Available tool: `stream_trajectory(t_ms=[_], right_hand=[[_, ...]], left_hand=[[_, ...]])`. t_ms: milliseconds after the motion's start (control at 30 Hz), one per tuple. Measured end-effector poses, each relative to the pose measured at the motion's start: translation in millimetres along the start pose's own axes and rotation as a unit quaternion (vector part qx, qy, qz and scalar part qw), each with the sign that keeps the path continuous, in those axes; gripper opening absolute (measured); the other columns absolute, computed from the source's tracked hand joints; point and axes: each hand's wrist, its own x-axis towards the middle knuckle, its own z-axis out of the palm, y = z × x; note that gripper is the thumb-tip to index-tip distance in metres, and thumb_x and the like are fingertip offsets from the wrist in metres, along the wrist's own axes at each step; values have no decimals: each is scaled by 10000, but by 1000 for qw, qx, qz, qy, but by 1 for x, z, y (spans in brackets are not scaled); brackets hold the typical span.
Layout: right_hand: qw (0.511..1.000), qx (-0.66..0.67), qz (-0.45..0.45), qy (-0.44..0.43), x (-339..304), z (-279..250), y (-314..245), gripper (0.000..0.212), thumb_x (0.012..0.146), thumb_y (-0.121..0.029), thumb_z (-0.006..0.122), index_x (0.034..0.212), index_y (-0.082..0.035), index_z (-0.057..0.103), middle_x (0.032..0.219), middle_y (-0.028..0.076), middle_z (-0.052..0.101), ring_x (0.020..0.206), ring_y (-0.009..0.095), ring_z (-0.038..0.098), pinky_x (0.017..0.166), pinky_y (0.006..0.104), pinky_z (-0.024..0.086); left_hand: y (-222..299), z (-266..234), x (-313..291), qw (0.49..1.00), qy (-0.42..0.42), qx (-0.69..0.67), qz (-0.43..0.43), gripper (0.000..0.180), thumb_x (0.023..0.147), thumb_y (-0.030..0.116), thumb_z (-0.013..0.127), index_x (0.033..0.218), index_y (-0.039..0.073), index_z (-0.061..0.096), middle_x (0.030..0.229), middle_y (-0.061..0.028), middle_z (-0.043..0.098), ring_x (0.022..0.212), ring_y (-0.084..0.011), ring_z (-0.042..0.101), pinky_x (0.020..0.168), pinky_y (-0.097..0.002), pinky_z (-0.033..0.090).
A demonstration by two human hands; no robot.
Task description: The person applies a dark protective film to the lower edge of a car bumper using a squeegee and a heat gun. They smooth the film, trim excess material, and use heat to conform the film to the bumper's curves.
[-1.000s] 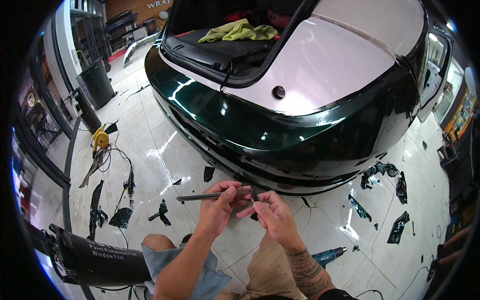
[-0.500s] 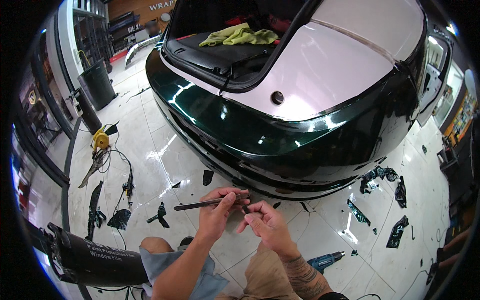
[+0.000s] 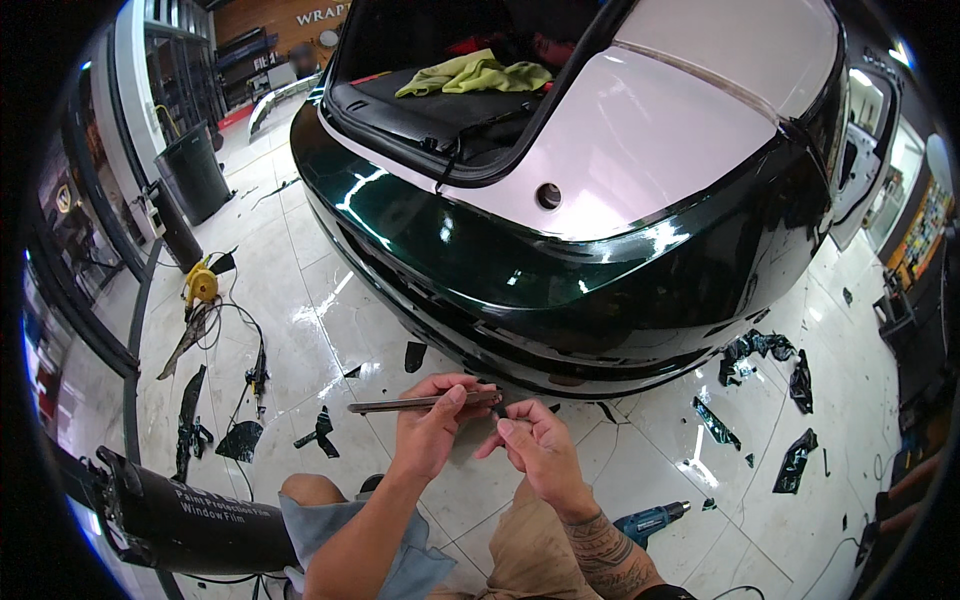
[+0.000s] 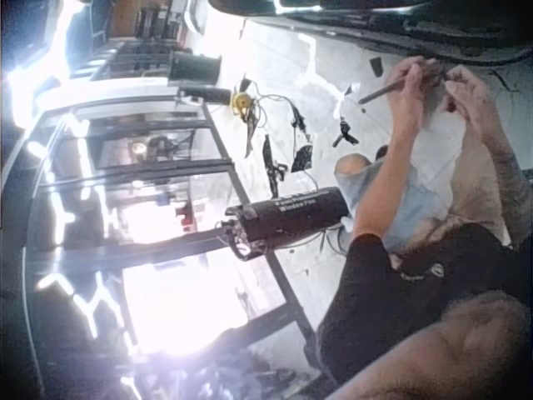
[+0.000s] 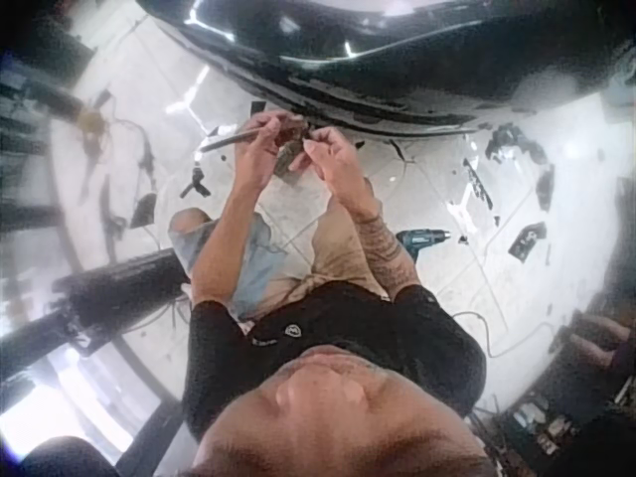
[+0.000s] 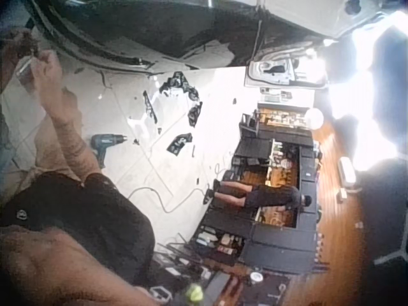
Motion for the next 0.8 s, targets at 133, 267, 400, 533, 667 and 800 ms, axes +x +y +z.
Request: stream_trajectory(t_ms=[133,267,400,533,667,800], right_hand=[[1000,31,-1,2,-2,0,1,182,977,-166,530,1080,-28,471,808,178,687,475,-1,317,435,161,252],[1000,16,-7,-3,-5,2,-1,167,981,-158,522,1079,-34,469,812,190,689,469,-1,315,428,161,248],[1000,18,4,12,-5,4,-1,155,982,-158,520,1068,-38,475,813,194,689,463,-2,313,425,160,245],[1000,22,3,18,-4,3,1,147,982,-158,522,1059,-40,481,812,194,689,464,-2,315,425,159,245],[1000,24,7,13,-6,6,-1,147,979,-154,525,1055,-37,481,802,188,688,467,0,315,426,158,247],[1000,6,6,16,-7,2,-5,155,965,-143,541,1052,-21,503,767,145,676,476,10,351,437,169,276]], left_hand=[[0,1,-1,1000,-5,-8,1,225,947,129,593,1104,-30,570,1085,-220,658,979,-283,668,846,-371,551],[2,0,-3,1000,-11,-17,-5,232,949,132,591,1111,-31,561,1095,-230,652,970,-289,670,845,-378,553],[2,1,-3,999,-23,-17,14,238,948,140,594,1111,-30,560,1095,-232,652,960,-292,672,845,-382,553],[-1,0,-3,1000,-16,-3,6,244,947,142,595,1116,-31,559,1093,-230,653,958,-292,672,847,-386,554],[1,-1,-4,1000,-20,7,1,244,950,143,591,1117,-32,561,1092,-228,655,955,-287,673,847,-381,554],[1,0,-5,1000,-23,7,-4,233,948,139,593,1111,-25,570,1100,-231,654,952,-274,675,815,-341,555]])
